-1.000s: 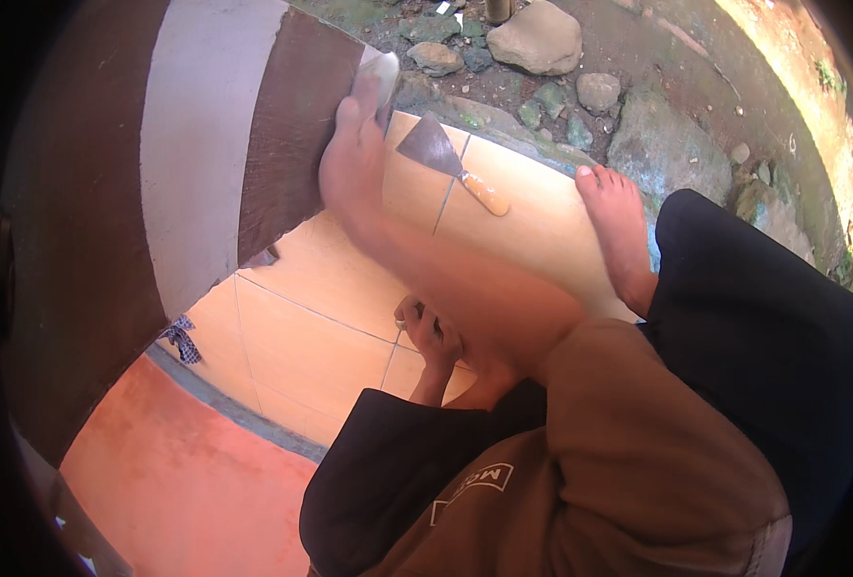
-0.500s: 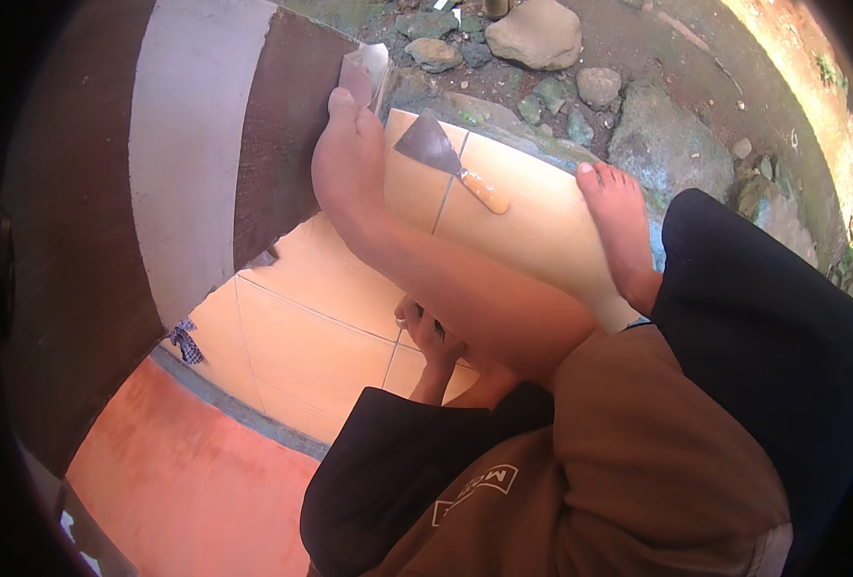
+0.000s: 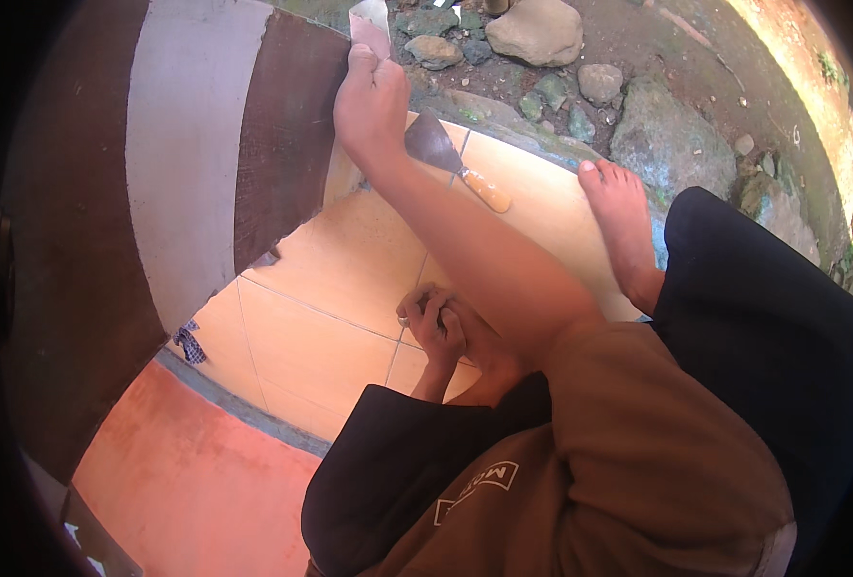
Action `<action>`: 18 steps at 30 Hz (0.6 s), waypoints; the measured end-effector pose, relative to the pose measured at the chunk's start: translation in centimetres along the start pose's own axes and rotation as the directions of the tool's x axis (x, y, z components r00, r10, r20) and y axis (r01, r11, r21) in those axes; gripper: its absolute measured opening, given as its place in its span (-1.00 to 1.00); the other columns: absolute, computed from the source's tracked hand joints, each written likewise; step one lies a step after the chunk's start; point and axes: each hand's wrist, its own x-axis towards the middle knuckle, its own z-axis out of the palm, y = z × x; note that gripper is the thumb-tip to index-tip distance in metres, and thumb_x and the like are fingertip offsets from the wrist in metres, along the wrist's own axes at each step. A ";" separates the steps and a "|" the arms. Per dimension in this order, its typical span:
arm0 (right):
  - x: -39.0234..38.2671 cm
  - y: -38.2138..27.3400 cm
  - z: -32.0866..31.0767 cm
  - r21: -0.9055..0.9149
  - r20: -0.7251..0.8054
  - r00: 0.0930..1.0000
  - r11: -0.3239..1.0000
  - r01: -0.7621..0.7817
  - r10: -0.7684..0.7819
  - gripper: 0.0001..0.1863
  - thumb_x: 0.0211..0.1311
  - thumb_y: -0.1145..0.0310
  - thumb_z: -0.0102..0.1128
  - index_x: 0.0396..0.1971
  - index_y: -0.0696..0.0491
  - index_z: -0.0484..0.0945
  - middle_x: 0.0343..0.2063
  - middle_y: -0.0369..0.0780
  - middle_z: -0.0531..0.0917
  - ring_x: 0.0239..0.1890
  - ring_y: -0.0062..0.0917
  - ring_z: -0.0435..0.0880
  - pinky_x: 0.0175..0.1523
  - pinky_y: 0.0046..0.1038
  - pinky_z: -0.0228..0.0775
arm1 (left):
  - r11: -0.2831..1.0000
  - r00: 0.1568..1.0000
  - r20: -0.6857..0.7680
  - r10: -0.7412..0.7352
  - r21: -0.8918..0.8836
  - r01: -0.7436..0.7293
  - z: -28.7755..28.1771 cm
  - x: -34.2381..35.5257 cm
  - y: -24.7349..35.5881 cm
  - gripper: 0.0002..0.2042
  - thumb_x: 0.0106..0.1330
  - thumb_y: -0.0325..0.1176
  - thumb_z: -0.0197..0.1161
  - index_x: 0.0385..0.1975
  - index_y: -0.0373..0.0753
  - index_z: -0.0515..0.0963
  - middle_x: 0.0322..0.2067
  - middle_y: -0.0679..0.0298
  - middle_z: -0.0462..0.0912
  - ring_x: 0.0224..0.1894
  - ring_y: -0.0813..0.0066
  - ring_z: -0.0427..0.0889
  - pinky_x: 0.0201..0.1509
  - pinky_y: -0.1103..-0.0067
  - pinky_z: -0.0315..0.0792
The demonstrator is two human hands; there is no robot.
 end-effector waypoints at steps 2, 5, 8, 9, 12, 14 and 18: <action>3.3 2.5 -0.1 -0.102 -0.103 0.990 0.991 0.090 -0.101 -0.44 0.41 0.17 -0.16 -0.50 0.43 0.52 -0.54 0.17 0.62 -0.37 0.02 0.65 -0.12 -0.11 0.38 | 0.997 1.000 -0.001 -0.018 -0.077 0.018 0.9 -0.1 0.7 -0.73 0.08 -0.56 0.05 -0.30 -0.26 0.69 -0.05 0.09 0.51 0.00 0.16 0.38 0.08 0.31 0.28; 4.8 2.3 0.5 -0.057 -0.133 0.977 0.985 0.162 -0.168 -0.45 0.40 0.17 -0.14 -0.47 0.43 0.52 -0.56 0.19 0.59 -0.37 -0.01 0.66 -0.14 -0.13 0.38 | 1.000 1.000 -0.001 -0.013 0.000 0.013 0.5 -0.1 0.5 -0.74 0.08 -0.56 0.06 -0.31 -0.26 0.69 -0.05 0.08 0.51 0.02 0.15 0.37 0.08 0.30 0.30; -0.1 -2.2 0.7 0.138 0.020 0.981 0.973 0.187 -0.192 -0.50 0.39 0.19 -0.14 -0.45 0.41 0.49 -0.59 0.16 0.53 -0.43 -0.18 0.63 -0.19 -0.17 0.38 | 1.000 1.000 -0.021 -0.015 0.007 0.015 -0.5 -0.2 -0.7 -0.74 0.06 -0.52 0.10 -0.30 -0.25 0.69 -0.08 0.09 0.53 -0.03 0.15 0.42 0.05 0.30 0.31; -0.5 -1.4 0.0 0.120 0.066 0.986 0.982 0.145 -0.153 -0.55 0.39 0.21 -0.14 -0.33 0.35 0.55 -0.58 -0.01 0.50 -0.41 -0.35 0.54 -0.20 -0.30 0.34 | 0.999 1.000 0.002 -0.031 0.023 0.030 -1.0 -0.9 -0.5 -0.74 0.07 -0.53 0.08 -0.31 -0.25 0.69 -0.07 0.09 0.52 -0.01 0.15 0.40 0.06 0.30 0.31; 1.6 0.2 0.0 0.108 0.085 0.970 0.970 0.218 -0.227 -0.60 0.40 0.25 -0.12 -0.34 0.26 0.62 -0.60 -0.37 0.40 -0.43 -0.68 0.33 -0.30 -0.51 0.21 | 0.999 0.999 0.011 -0.047 -0.024 0.048 0.1 0.0 0.3 -0.74 0.10 -0.53 0.05 -0.32 -0.24 0.69 -0.04 0.08 0.52 0.02 0.13 0.36 0.10 0.30 0.30; 5.5 3.8 -0.3 0.038 -0.044 0.970 0.970 0.239 -0.238 -0.64 0.40 0.26 -0.11 -0.50 0.21 0.47 -0.62 -0.40 0.33 -0.46 -0.69 0.27 -0.34 -0.49 0.14 | 0.996 0.999 0.021 -0.045 -0.075 0.047 1.1 0.2 1.0 -0.75 0.10 -0.52 0.06 -0.32 -0.24 0.69 -0.04 0.08 0.52 0.03 0.13 0.35 0.10 0.30 0.30; 3.9 2.0 0.0 0.047 -0.023 0.971 0.970 0.240 -0.239 -0.62 0.40 0.24 -0.11 -0.58 0.17 0.34 -0.64 -0.37 0.34 -0.49 -0.62 0.27 -0.35 -0.42 0.15 | 0.999 1.000 0.004 -0.007 0.035 0.007 0.4 0.0 0.3 -0.75 0.11 -0.52 0.06 -0.32 -0.24 0.69 -0.04 0.08 0.52 0.03 0.14 0.36 0.09 0.29 0.29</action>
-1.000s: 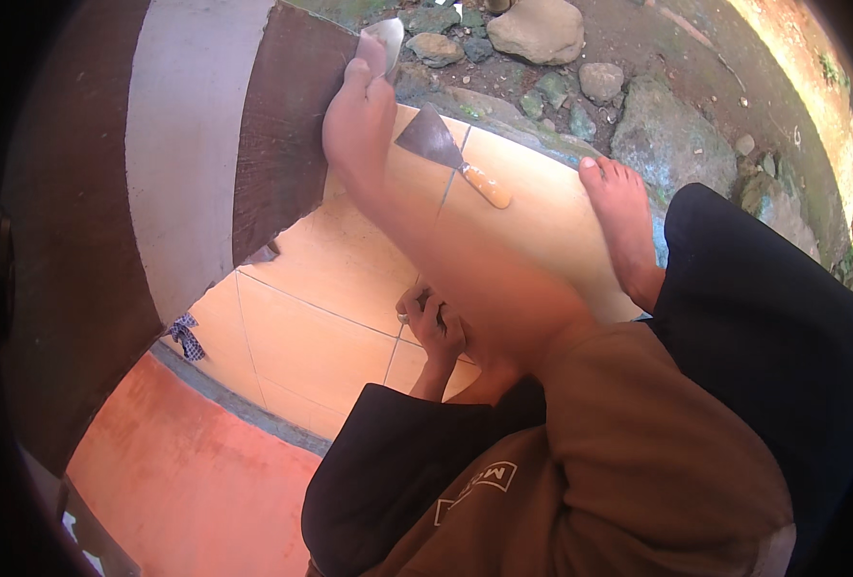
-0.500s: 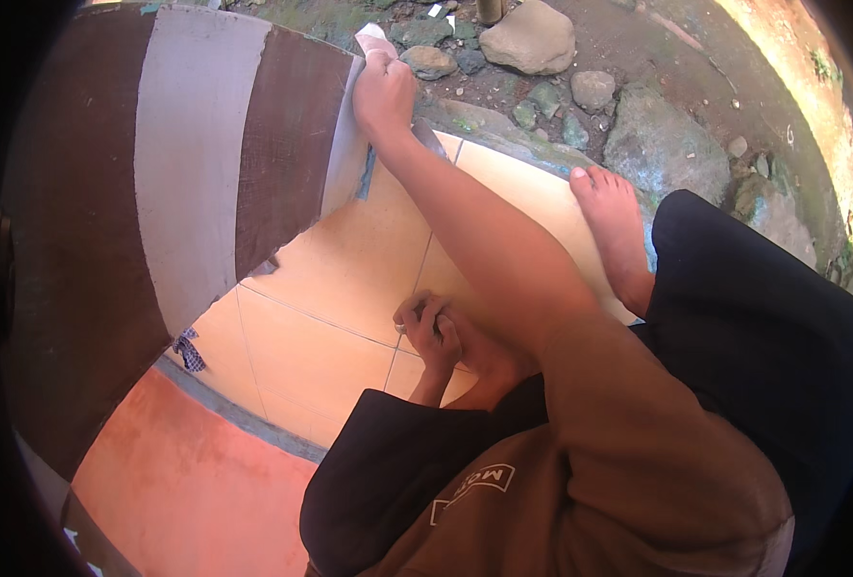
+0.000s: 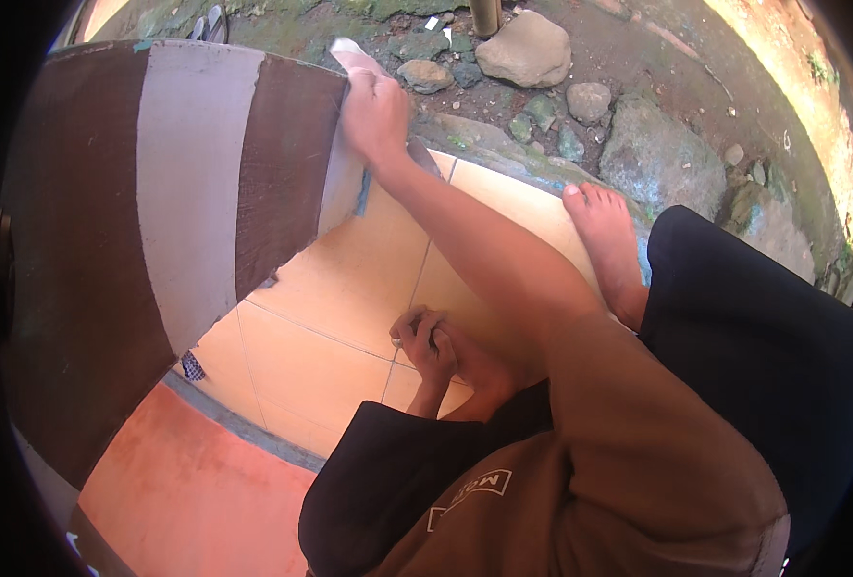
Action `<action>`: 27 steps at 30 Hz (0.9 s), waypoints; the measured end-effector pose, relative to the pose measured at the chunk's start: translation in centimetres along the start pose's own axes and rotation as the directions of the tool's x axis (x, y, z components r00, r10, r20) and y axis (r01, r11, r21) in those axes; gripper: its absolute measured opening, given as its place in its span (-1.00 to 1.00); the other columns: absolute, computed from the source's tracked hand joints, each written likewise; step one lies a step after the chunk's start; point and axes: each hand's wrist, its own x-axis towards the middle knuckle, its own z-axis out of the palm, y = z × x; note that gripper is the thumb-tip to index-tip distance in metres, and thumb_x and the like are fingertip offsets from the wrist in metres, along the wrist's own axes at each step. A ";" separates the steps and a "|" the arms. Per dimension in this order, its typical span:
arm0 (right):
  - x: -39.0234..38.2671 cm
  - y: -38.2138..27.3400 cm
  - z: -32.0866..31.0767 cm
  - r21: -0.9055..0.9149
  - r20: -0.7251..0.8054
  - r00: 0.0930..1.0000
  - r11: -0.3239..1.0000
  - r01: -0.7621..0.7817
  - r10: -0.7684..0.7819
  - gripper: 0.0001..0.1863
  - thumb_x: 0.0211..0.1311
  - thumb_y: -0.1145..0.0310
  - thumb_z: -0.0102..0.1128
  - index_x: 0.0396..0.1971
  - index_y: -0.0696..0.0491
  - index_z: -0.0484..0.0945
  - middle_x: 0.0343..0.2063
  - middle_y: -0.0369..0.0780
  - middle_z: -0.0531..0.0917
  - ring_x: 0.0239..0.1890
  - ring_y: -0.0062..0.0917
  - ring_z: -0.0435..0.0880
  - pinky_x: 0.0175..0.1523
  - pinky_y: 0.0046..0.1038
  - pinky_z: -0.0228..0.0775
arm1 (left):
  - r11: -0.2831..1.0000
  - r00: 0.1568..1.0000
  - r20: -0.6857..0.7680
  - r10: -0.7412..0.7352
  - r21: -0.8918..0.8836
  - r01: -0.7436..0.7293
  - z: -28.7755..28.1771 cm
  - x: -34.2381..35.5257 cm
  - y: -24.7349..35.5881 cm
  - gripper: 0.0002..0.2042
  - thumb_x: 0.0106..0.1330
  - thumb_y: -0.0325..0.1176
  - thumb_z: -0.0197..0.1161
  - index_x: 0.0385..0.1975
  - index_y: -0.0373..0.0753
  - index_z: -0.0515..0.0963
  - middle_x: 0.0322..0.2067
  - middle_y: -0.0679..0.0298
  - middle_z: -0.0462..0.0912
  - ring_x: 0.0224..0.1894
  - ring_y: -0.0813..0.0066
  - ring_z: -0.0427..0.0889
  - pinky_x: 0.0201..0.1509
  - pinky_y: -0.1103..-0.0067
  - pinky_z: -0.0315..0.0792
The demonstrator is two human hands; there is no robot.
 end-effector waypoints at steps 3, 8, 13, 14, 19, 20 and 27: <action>-3.5 -6.2 -0.3 0.162 0.180 0.983 0.984 -0.076 0.046 -0.59 0.40 0.19 -0.12 -0.50 0.22 0.48 -0.61 -0.28 0.47 -0.46 -0.51 0.37 -0.27 -0.35 0.26 | 0.999 1.000 -0.004 -0.014 0.047 0.014 -1.0 0.1 -0.4 -0.74 0.10 -0.53 0.05 -0.32 -0.24 0.69 -0.06 0.08 0.52 0.01 0.15 0.36 0.08 0.30 0.29; -0.5 0.2 -0.5 0.028 0.072 0.997 0.999 0.029 -0.031 -0.57 0.41 0.18 -0.11 -0.52 0.24 0.44 -0.62 -0.34 0.42 -0.47 -0.60 0.33 -0.32 -0.39 0.21 | 0.996 1.000 0.003 -0.016 -0.084 0.016 0.4 0.3 0.1 -0.73 0.07 -0.52 0.08 -0.29 -0.24 0.69 -0.06 0.10 0.51 0.01 0.13 0.38 0.02 0.34 0.36; 0.8 2.6 -1.2 -0.070 0.018 0.998 0.996 -0.051 0.053 -0.58 0.43 0.22 -0.09 -0.56 0.23 0.35 -0.64 -0.39 0.32 -0.47 -0.69 0.26 -0.38 -0.45 0.11 | 0.998 1.000 -0.006 -0.003 -0.065 0.003 0.4 0.2 0.4 -0.73 0.07 -0.53 0.08 -0.29 -0.24 0.69 -0.07 0.09 0.51 0.01 0.13 0.37 0.02 0.33 0.34; -0.7 -0.1 -0.6 0.016 0.060 0.997 0.999 -0.050 0.049 -0.59 0.43 0.23 -0.09 -0.56 0.23 0.35 -0.64 -0.39 0.32 -0.47 -0.69 0.27 -0.37 -0.45 0.12 | 0.997 1.000 -0.019 -0.023 -0.074 0.022 0.0 0.1 0.0 -0.74 0.07 -0.53 0.08 -0.30 -0.24 0.69 -0.07 0.09 0.51 0.00 0.13 0.36 0.05 0.31 0.30; -4.0 -6.2 0.4 0.224 0.089 0.982 0.964 0.146 -0.169 -0.61 0.43 0.30 -0.13 -0.60 0.21 0.31 -0.64 -0.40 0.28 -0.47 -0.69 0.26 -0.37 -0.46 0.12 | 0.999 1.000 -0.011 -0.017 -0.031 0.017 -0.2 0.0 -0.4 -0.74 0.06 -0.53 0.07 -0.32 -0.24 0.69 -0.08 0.08 0.52 0.00 0.13 0.35 0.08 0.29 0.27; -3.9 -6.2 0.4 0.185 0.080 0.978 0.967 0.178 -0.195 -0.62 0.43 0.31 -0.14 -0.60 0.21 0.30 -0.64 -0.40 0.27 -0.47 -0.69 0.26 -0.37 -0.46 0.12 | 0.999 1.000 -0.006 -0.020 -0.036 0.020 -0.2 0.0 -0.2 -0.74 0.07 -0.53 0.07 -0.32 -0.25 0.69 -0.08 0.07 0.52 0.00 0.13 0.35 0.08 0.29 0.27; 0.5 4.3 -1.2 -0.146 -0.070 0.997 0.989 0.005 -0.015 -0.46 0.37 0.15 -0.11 -0.65 0.34 0.34 -0.78 -0.02 0.37 -0.64 -0.36 0.40 -0.38 -0.19 0.26 | 0.997 1.000 -0.009 0.001 -0.082 -0.002 0.2 0.0 0.3 -0.74 0.08 -0.51 0.10 -0.29 -0.21 0.69 -0.06 0.11 0.52 -0.02 0.12 0.38 0.06 0.29 0.30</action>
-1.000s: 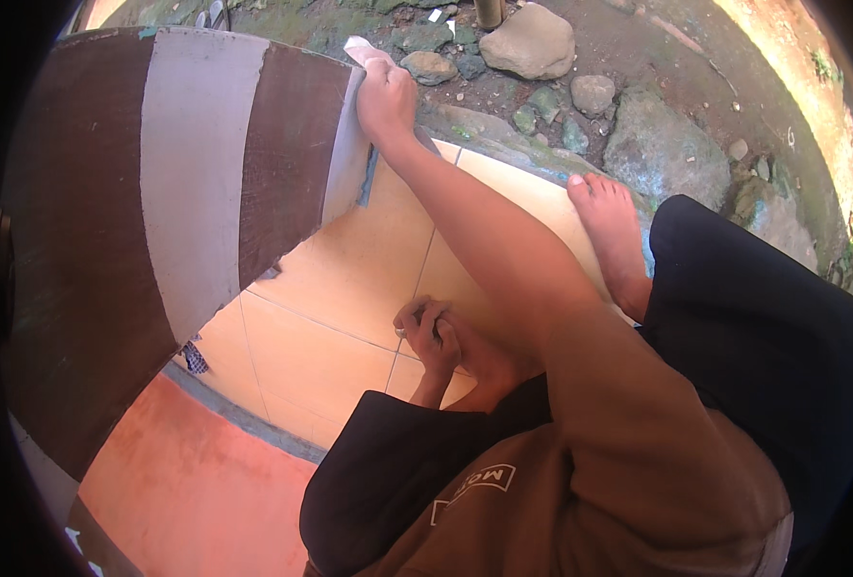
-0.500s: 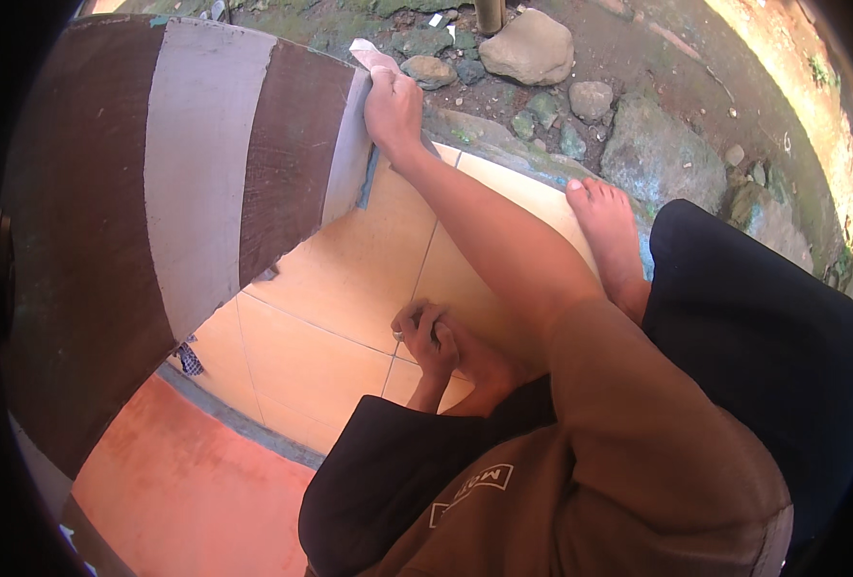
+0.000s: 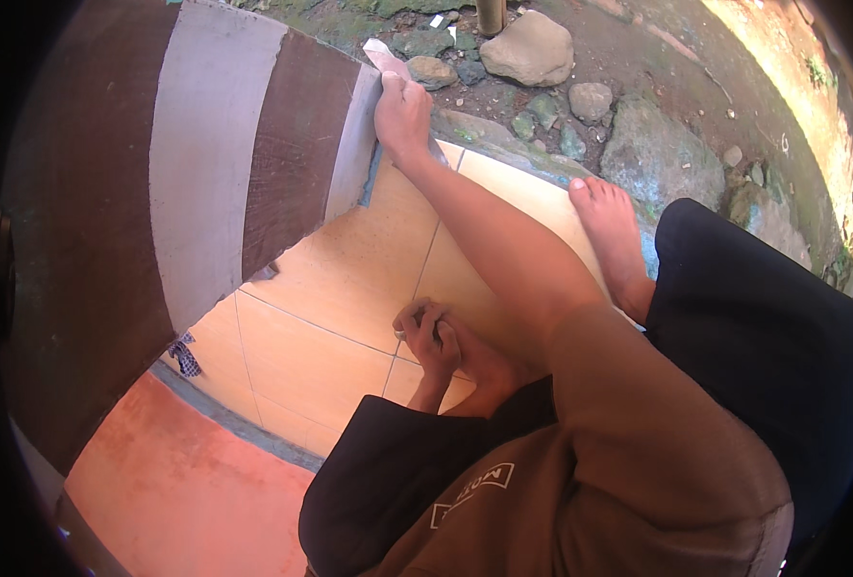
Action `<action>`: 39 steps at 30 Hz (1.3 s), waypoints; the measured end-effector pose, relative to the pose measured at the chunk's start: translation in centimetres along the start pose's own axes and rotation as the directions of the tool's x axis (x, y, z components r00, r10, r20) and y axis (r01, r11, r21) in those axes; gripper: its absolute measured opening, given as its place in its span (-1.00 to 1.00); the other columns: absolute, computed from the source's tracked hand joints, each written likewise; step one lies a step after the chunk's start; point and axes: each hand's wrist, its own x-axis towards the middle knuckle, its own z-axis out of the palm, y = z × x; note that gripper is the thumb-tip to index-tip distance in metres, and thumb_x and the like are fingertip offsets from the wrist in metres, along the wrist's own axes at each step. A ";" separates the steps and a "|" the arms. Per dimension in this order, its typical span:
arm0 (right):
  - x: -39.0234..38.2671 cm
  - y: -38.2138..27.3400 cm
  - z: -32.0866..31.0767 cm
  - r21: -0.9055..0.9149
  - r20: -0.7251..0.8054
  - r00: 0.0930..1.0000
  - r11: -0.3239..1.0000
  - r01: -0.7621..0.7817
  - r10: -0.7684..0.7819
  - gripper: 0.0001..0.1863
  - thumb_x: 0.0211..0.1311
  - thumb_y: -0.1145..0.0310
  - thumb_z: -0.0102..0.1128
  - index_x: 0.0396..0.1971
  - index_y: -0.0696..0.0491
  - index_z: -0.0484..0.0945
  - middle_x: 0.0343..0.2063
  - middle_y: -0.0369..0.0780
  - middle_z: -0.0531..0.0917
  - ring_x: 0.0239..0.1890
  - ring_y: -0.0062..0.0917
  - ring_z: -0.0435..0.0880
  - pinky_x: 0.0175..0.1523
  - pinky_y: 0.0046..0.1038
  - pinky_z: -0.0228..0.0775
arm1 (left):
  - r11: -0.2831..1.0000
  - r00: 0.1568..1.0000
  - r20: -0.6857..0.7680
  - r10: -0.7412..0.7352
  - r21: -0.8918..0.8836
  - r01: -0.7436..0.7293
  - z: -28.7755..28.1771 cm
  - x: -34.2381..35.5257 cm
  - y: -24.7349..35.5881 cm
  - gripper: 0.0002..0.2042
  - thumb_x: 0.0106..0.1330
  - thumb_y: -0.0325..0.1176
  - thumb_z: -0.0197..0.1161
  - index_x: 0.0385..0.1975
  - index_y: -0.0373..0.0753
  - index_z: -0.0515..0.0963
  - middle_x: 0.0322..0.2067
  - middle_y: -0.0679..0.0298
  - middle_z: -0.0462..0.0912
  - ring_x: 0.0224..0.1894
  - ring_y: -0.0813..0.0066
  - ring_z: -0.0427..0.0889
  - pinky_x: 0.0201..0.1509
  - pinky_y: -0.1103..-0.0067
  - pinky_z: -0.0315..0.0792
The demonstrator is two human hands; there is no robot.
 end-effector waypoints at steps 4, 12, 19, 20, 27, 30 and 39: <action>-3.3 -7.5 0.6 0.270 0.054 0.994 0.959 0.081 -0.099 -0.49 0.40 0.19 -0.11 -0.67 0.30 0.30 -0.79 -0.09 0.31 -0.66 -0.46 0.32 -0.44 -0.24 0.20 | 0.999 1.000 0.018 -0.011 0.045 0.010 -0.8 -0.1 -0.9 -0.76 0.10 -0.52 0.09 -0.29 -0.27 0.68 -0.06 0.05 0.50 0.03 0.11 0.35 0.10 0.28 0.27; -2.9 -8.5 0.8 0.283 0.023 0.966 0.928 0.241 -0.257 -0.56 0.42 0.25 -0.13 -0.63 0.23 0.23 -0.73 -0.22 0.22 -0.60 -0.58 0.23 -0.47 -0.33 0.09 | 0.998 1.000 0.014 0.018 0.062 -0.019 -1.0 0.2 -0.6 -0.77 0.09 -0.53 0.10 -0.32 -0.25 0.69 -0.07 0.09 0.52 0.00 0.12 0.34 0.07 0.29 0.30; -1.8 -2.6 -0.5 0.062 0.035 0.999 0.998 -0.024 0.022 -0.54 0.39 0.22 -0.11 -0.62 0.28 0.27 -0.72 -0.21 0.30 -0.58 -0.54 0.29 -0.40 -0.30 0.16 | 1.000 1.000 0.002 -0.008 0.004 0.008 -0.4 -0.8 -0.3 -0.76 0.08 -0.53 0.09 -0.31 -0.25 0.69 -0.07 0.07 0.51 0.00 0.12 0.34 0.05 0.28 0.30; -3.3 -5.7 -0.2 0.159 0.054 0.998 0.987 0.003 -0.012 -0.61 0.40 0.27 -0.14 -0.59 0.21 0.20 -0.69 -0.35 0.24 -0.54 -0.63 0.22 -0.40 -0.40 0.08 | 1.000 1.000 -0.002 -0.013 0.012 0.013 -0.7 -1.0 -0.6 -0.76 0.09 -0.52 0.09 -0.32 -0.25 0.69 -0.07 0.07 0.51 0.00 0.11 0.34 0.06 0.28 0.30; -5.0 -15.6 0.9 0.550 -0.001 0.943 0.787 0.278 -0.333 -0.61 0.42 0.30 -0.17 -0.61 0.13 0.05 -0.68 -0.41 0.10 -0.55 -0.73 0.09 -0.46 -0.43 -0.14 | 0.998 1.000 0.008 0.021 0.065 -0.022 -0.9 -0.3 -1.0 -0.80 0.13 -0.47 0.10 -0.32 -0.26 0.66 -0.05 0.03 0.51 0.02 0.09 0.35 0.09 0.25 0.30; -3.7 -10.7 0.2 0.322 0.036 0.974 0.925 0.199 -0.222 -0.59 0.41 0.25 -0.14 -0.62 0.17 0.15 -0.71 -0.34 0.16 -0.57 -0.67 0.17 -0.46 -0.40 -0.02 | 0.999 0.999 -0.001 0.034 0.036 -0.034 -0.9 -0.3 -0.8 -0.80 0.14 -0.47 0.10 -0.31 -0.27 0.66 -0.05 0.02 0.52 0.02 0.07 0.36 0.10 0.26 0.33; -3.0 -7.7 -0.6 0.165 0.115 0.991 0.985 0.053 -0.072 -0.53 0.40 0.21 -0.08 -0.65 0.24 0.29 -0.72 -0.32 0.34 -0.57 -0.64 0.29 -0.45 -0.39 0.12 | 1.000 1.000 -0.016 0.018 0.013 -0.017 -0.5 -0.5 -1.0 -0.78 0.12 -0.44 0.13 -0.28 -0.20 0.67 -0.03 0.10 0.53 0.02 0.08 0.38 0.10 0.25 0.31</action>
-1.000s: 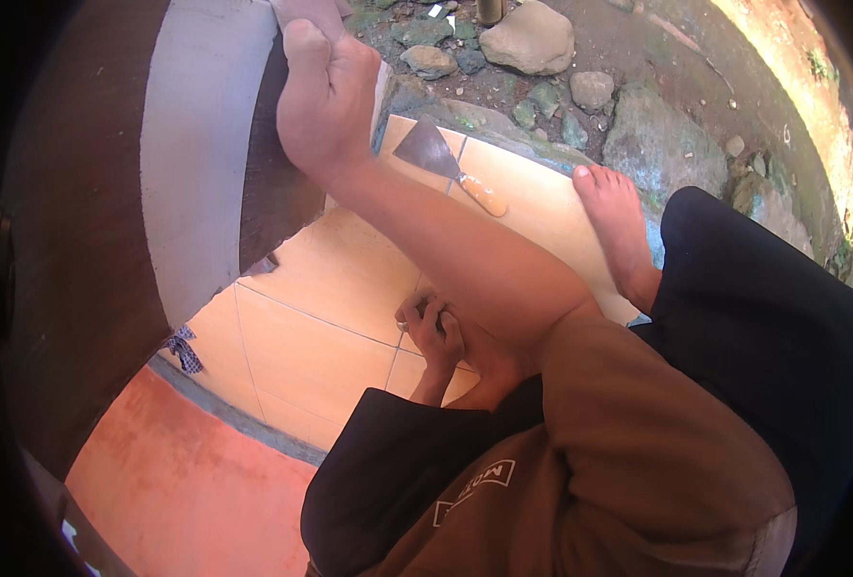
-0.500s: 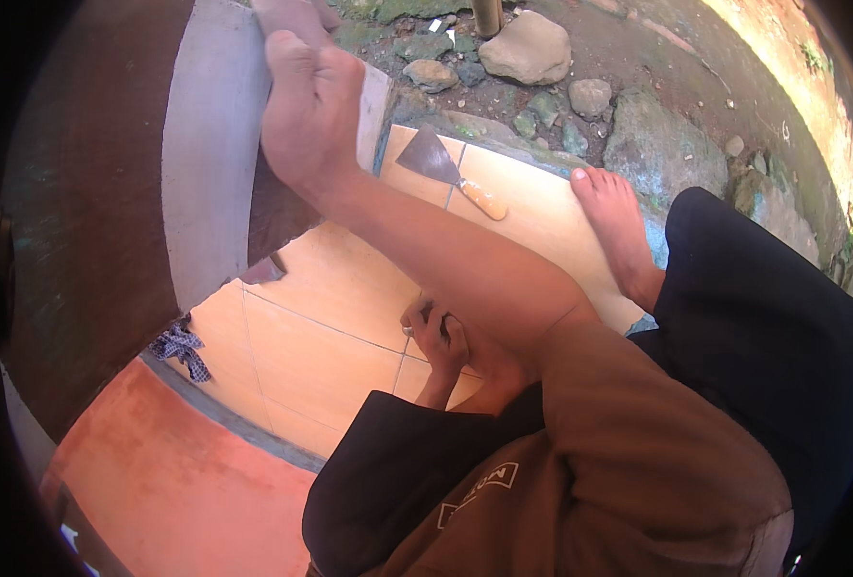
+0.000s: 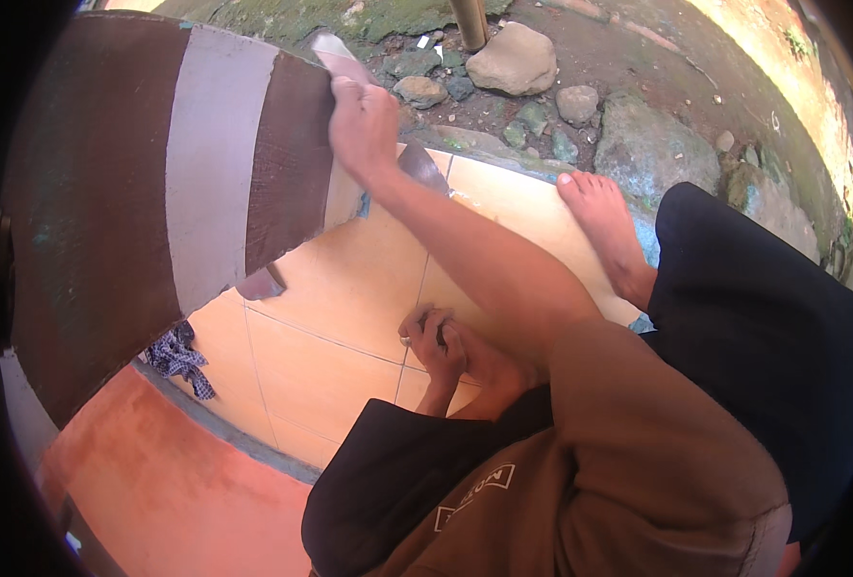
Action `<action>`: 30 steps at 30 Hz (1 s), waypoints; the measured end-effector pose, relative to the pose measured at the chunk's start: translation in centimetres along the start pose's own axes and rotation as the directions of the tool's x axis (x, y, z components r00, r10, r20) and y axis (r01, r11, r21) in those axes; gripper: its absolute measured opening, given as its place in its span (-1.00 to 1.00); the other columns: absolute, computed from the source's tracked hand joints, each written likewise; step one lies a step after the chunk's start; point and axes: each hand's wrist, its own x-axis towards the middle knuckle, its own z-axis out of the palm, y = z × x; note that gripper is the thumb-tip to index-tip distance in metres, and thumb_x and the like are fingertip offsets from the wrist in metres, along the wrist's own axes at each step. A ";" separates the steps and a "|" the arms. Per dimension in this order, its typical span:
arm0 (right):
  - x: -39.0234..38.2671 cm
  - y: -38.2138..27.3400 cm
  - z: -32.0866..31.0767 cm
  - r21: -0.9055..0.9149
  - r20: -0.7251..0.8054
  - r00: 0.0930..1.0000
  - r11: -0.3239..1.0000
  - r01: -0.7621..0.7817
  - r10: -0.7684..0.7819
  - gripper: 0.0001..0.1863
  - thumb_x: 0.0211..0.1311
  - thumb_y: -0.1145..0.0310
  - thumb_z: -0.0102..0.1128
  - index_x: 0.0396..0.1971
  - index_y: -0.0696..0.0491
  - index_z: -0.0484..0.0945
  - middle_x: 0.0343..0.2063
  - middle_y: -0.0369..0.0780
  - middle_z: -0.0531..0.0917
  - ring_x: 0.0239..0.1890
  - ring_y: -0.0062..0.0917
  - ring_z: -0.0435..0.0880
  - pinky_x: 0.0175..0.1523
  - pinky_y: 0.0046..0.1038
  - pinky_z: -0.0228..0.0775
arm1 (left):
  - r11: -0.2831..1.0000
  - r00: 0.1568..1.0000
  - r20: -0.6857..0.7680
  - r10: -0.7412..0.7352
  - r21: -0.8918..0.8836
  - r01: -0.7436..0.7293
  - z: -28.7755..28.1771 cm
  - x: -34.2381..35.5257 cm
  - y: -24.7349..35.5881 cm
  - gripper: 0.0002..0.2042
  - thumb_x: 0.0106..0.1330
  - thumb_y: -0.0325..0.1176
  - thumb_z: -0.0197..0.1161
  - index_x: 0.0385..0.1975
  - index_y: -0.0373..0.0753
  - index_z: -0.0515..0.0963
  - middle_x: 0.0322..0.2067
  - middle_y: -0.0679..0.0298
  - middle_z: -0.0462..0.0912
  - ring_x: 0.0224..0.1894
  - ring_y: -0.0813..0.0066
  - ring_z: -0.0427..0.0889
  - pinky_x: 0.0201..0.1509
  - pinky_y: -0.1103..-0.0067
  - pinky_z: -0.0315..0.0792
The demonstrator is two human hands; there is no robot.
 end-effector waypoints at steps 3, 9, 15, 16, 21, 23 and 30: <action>-2.0 -7.0 1.6 0.398 0.006 0.975 0.895 0.200 -0.221 -0.58 0.44 0.31 -0.10 -0.67 0.14 0.17 -0.67 -0.48 0.21 -0.58 -0.73 0.14 -0.49 -0.47 -0.06 | 0.997 1.000 0.018 0.011 0.070 -0.012 -0.5 -0.2 -0.6 -0.78 0.13 -0.43 0.14 -0.27 -0.21 0.67 -0.03 0.08 0.53 0.03 0.07 0.38 0.10 0.25 0.31; 1.0 0.4 0.8 0.074 0.007 0.992 0.990 0.123 -0.124 -0.58 0.40 0.24 -0.12 -0.63 0.20 0.27 -0.71 -0.27 0.26 -0.56 -0.62 0.25 -0.45 -0.38 0.07 | 0.999 0.999 0.039 0.034 0.009 -0.034 -0.2 0.1 -0.2 -0.79 0.13 -0.49 0.11 -0.29 -0.27 0.66 -0.04 0.04 0.49 0.05 0.10 0.35 0.09 0.26 0.34; 4.3 10.8 -2.6 -0.329 0.002 0.977 0.922 -0.203 0.215 -0.39 0.32 0.07 -0.17 -0.39 0.39 0.61 -0.33 0.33 0.61 -0.08 0.17 0.64 0.08 -0.04 0.40 | 1.000 0.999 0.036 0.014 0.003 -0.015 0.2 0.0 0.6 -0.78 0.11 -0.46 0.13 -0.29 -0.23 0.67 -0.02 0.07 0.52 0.03 0.08 0.38 0.09 0.27 0.33; 4.6 10.5 -2.3 -0.379 -0.008 0.958 0.886 -0.268 0.286 -0.37 0.32 0.06 -0.22 -0.33 0.38 0.64 -0.23 0.32 0.63 -0.01 0.17 0.61 0.16 -0.08 0.38 | 1.000 0.999 0.034 0.009 -0.007 -0.009 0.3 -0.1 0.7 -0.78 0.11 -0.47 0.13 -0.28 -0.23 0.67 -0.03 0.07 0.52 0.03 0.08 0.38 0.09 0.27 0.33; 1.5 1.7 -0.3 -0.132 0.080 0.990 0.986 -0.104 0.115 -0.47 0.31 0.11 -0.15 -0.50 0.35 0.52 -0.52 0.12 0.55 -0.33 -0.10 0.60 -0.15 -0.17 0.39 | 1.000 0.999 0.023 0.028 0.010 -0.028 -0.7 -0.2 -1.1 -0.77 0.10 -0.49 0.13 -0.27 -0.22 0.67 -0.03 0.08 0.52 0.03 0.08 0.38 0.10 0.27 0.33; 1.4 -0.7 -0.7 -0.025 0.112 0.992 0.998 -0.051 0.053 -0.52 0.32 0.11 -0.08 -0.56 0.29 0.41 -0.69 -0.17 0.43 -0.51 -0.55 0.44 -0.33 -0.36 0.29 | 1.000 0.999 0.032 0.003 0.003 -0.003 -0.5 -0.2 -0.9 -0.77 0.10 -0.47 0.13 -0.27 -0.22 0.67 -0.04 0.07 0.52 0.03 0.08 0.38 0.10 0.28 0.32; 3.5 6.2 -1.5 -0.223 -0.081 0.994 0.971 -0.087 0.070 -0.51 0.30 0.15 -0.09 -0.66 0.29 0.32 -0.77 -0.20 0.33 -0.59 -0.55 0.38 -0.41 -0.31 0.23 | 0.999 0.998 0.066 0.021 -0.049 -0.017 0.5 0.0 0.9 -0.77 0.12 -0.50 0.10 -0.29 -0.29 0.66 -0.03 0.02 0.48 0.06 0.10 0.35 0.10 0.29 0.35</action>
